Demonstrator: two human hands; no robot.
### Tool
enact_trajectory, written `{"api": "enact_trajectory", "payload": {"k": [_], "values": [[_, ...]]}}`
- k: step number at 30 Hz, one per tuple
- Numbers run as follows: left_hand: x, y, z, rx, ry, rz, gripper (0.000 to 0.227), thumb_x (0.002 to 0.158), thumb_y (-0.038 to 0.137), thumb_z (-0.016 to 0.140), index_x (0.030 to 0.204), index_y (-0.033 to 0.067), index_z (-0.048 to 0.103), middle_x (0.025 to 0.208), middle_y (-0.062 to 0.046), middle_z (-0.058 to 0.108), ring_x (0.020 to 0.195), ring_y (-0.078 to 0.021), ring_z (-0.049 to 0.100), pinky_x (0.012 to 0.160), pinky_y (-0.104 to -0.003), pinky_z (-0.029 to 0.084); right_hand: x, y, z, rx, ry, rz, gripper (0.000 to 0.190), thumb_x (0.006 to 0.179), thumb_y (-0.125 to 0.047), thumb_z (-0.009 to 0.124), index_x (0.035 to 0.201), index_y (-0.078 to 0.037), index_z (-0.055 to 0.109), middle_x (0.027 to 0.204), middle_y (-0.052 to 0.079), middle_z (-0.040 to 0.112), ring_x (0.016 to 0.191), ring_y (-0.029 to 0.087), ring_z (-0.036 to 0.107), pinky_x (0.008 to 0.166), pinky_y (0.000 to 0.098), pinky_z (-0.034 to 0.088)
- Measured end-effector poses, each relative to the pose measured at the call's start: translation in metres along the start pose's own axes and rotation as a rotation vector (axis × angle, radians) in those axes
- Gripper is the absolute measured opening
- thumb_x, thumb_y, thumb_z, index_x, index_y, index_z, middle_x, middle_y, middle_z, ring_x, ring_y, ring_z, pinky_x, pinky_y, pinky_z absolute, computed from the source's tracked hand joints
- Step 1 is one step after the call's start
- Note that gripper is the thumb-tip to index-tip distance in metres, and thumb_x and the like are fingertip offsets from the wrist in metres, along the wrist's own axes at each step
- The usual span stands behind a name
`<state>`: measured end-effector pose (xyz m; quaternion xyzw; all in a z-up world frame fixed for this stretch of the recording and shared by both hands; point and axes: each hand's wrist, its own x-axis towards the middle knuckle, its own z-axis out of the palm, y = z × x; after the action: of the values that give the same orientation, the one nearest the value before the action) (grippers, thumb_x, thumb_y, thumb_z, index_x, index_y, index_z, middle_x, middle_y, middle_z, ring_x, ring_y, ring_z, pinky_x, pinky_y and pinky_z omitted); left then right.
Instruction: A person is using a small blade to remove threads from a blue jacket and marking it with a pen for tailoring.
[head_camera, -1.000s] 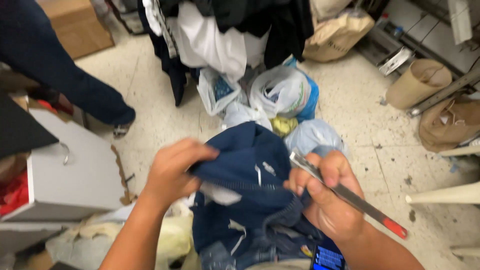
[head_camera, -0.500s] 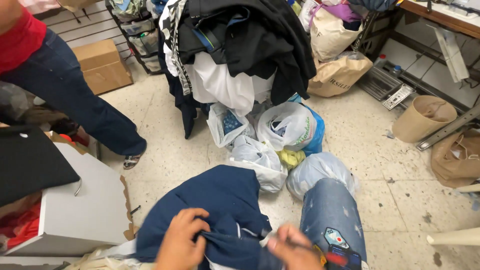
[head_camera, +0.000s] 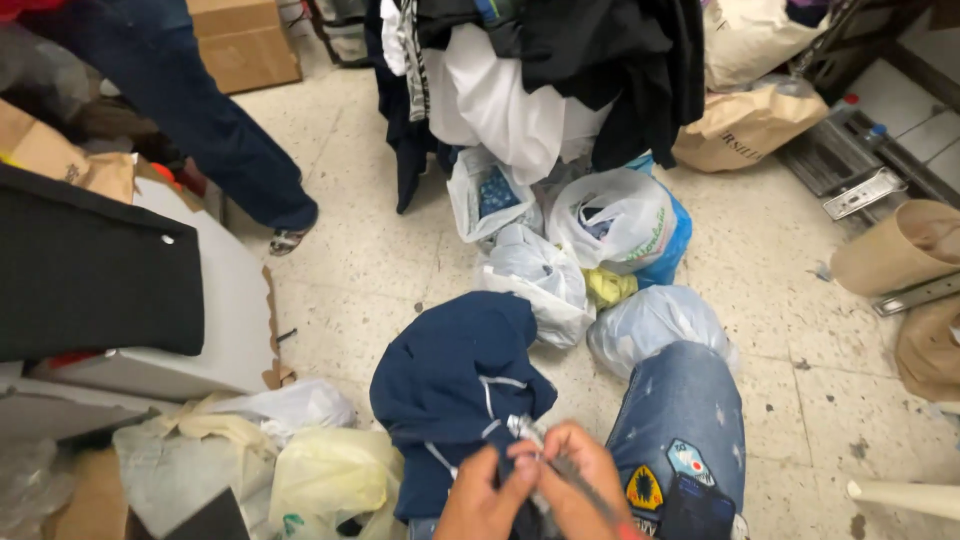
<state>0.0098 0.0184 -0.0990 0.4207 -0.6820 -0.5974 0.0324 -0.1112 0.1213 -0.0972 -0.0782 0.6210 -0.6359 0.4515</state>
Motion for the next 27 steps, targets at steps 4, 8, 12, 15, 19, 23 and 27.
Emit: {"api": "enact_trajectory", "payload": {"k": [4, 8, 12, 15, 19, 23, 27], "values": [[0.010, 0.003, -0.007, 0.022, 0.125, 0.444, 0.033, 0.100, 0.038, 0.057, 0.081, 0.0104, 0.060, 0.081, -0.003, 0.064, 0.077, -0.0149, 0.060, 0.068, -0.037, 0.044, 0.000, -0.030, 0.001, -0.070, -0.037, -0.249, 0.031, 0.083, 0.003, 0.076, 0.082, -0.013, 0.050, 0.091, 0.013, 0.082, 0.083, 0.015, 0.074, 0.078, 0.0269, 0.056], [-0.011, 0.048, -0.021, 0.000, 0.326, 0.642, 0.030, 0.100, 0.019, 0.065, 0.076, 0.0037, 0.058, 0.060, -0.018, 0.065, 0.053, -0.0399, 0.060, 0.050, -0.040, 0.048, -0.006, -0.056, 0.006, -0.387, 0.017, -0.528, 0.034, 0.081, -0.006, 0.086, 0.087, -0.012, 0.054, 0.087, 0.005, 0.081, 0.068, 0.007, 0.063, 0.059, 0.0181, 0.044], [-0.006, 0.032, -0.018, 0.117, 0.434, 0.659, 0.028, 0.098, 0.027, 0.069, 0.078, 0.0083, 0.064, 0.056, -0.011, 0.063, 0.050, -0.0297, 0.065, 0.048, -0.033, 0.049, -0.001, -0.057, -0.003, -0.296, -0.064, -0.725, 0.036, 0.085, 0.006, 0.080, 0.089, -0.009, 0.047, 0.092, 0.013, 0.078, 0.075, 0.011, 0.072, 0.064, 0.0200, 0.051], [-0.011, 0.045, -0.025, 0.252, 0.616, 0.940, 0.027, 0.101, 0.026, 0.066, 0.080, 0.0082, 0.065, 0.085, -0.010, 0.066, 0.079, -0.0334, 0.067, 0.073, -0.038, 0.056, 0.002, -0.056, -0.008, -0.232, -0.118, -0.790, 0.037, 0.086, 0.015, 0.075, 0.089, -0.005, 0.044, 0.093, 0.020, 0.074, 0.082, 0.019, 0.078, 0.066, 0.0245, 0.058], [-0.015, 0.060, -0.039, 0.005, 0.449, 1.012, 0.034, 0.102, 0.021, 0.061, 0.073, 0.0045, 0.059, 0.119, -0.017, 0.066, 0.110, -0.0397, 0.061, 0.096, -0.048, 0.047, -0.001, -0.080, 0.001, -0.128, -0.267, -0.800, 0.038, 0.084, 0.018, 0.070, 0.089, -0.007, 0.042, 0.091, 0.020, 0.075, 0.067, 0.009, 0.066, 0.056, 0.0201, 0.050], [-0.016, 0.068, -0.051, -0.382, 0.062, 0.935, 0.035, 0.096, 0.016, 0.065, 0.063, 0.0065, 0.060, 0.088, -0.013, 0.074, 0.078, -0.0278, 0.067, 0.074, -0.037, 0.055, 0.020, -0.080, 0.001, -0.055, -0.301, -0.857, 0.039, 0.087, 0.016, 0.071, 0.093, -0.008, 0.041, 0.092, 0.020, 0.072, 0.069, 0.010, 0.062, 0.060, 0.0218, 0.052], [-0.028, 0.094, -0.050, -0.467, 0.061, 0.983, 0.031, 0.096, 0.017, 0.064, 0.069, 0.0004, 0.065, 0.082, -0.016, 0.070, 0.091, -0.0352, 0.069, 0.088, -0.042, 0.056, 0.030, -0.050, 0.021, 0.166, -0.305, -0.720, 0.042, 0.087, 0.011, 0.075, 0.101, -0.009, 0.041, 0.097, 0.018, 0.069, 0.077, 0.010, 0.068, 0.067, 0.0217, 0.060]]}}
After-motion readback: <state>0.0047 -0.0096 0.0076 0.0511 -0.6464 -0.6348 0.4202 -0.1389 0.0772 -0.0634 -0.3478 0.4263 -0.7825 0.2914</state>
